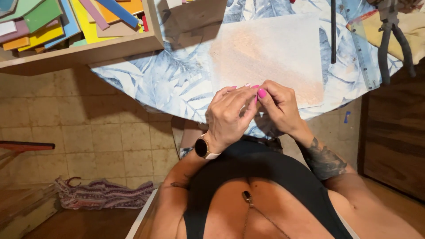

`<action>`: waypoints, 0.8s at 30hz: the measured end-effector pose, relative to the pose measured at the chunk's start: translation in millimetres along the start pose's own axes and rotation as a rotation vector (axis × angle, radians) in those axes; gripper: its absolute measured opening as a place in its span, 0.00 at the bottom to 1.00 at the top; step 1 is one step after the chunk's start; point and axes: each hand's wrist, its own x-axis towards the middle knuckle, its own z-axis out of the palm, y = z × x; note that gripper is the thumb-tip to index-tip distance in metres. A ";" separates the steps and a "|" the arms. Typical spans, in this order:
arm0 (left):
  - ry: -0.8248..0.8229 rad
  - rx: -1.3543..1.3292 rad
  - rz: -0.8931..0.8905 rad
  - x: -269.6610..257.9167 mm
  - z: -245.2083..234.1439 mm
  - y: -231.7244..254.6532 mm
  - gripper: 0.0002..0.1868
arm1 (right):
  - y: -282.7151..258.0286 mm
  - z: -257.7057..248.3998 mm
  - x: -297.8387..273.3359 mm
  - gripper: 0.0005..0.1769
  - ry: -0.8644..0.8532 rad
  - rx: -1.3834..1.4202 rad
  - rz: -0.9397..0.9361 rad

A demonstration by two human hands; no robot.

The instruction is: Applying small decorative foam pieces to a model house

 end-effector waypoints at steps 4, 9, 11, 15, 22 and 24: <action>-0.001 -0.004 -0.004 0.6 -4.4 2.0 0.11 | 1.4 1.2 -0.4 0.16 -0.005 0.009 0.000; -0.160 0.228 -0.037 -5.0 -12.9 5.1 0.15 | 4.6 -3.9 1.1 0.14 -0.046 -0.107 -0.039; -0.267 0.302 -0.018 -8.5 -23.7 3.9 0.18 | 23.9 -14.0 -3.2 0.11 -0.078 -0.306 -0.144; -0.491 0.386 0.015 -17.1 -36.5 -2.5 0.24 | 40.7 -30.5 -8.2 0.09 -0.171 -0.880 -0.410; -0.607 0.398 -0.018 -24.6 -37.7 -14.3 0.31 | 33.9 10.1 56.4 0.07 -0.181 -0.805 -0.549; -0.600 0.554 0.086 -22.5 -37.7 -14.9 0.32 | 32.3 29.1 95.6 0.11 -0.240 -0.819 -0.607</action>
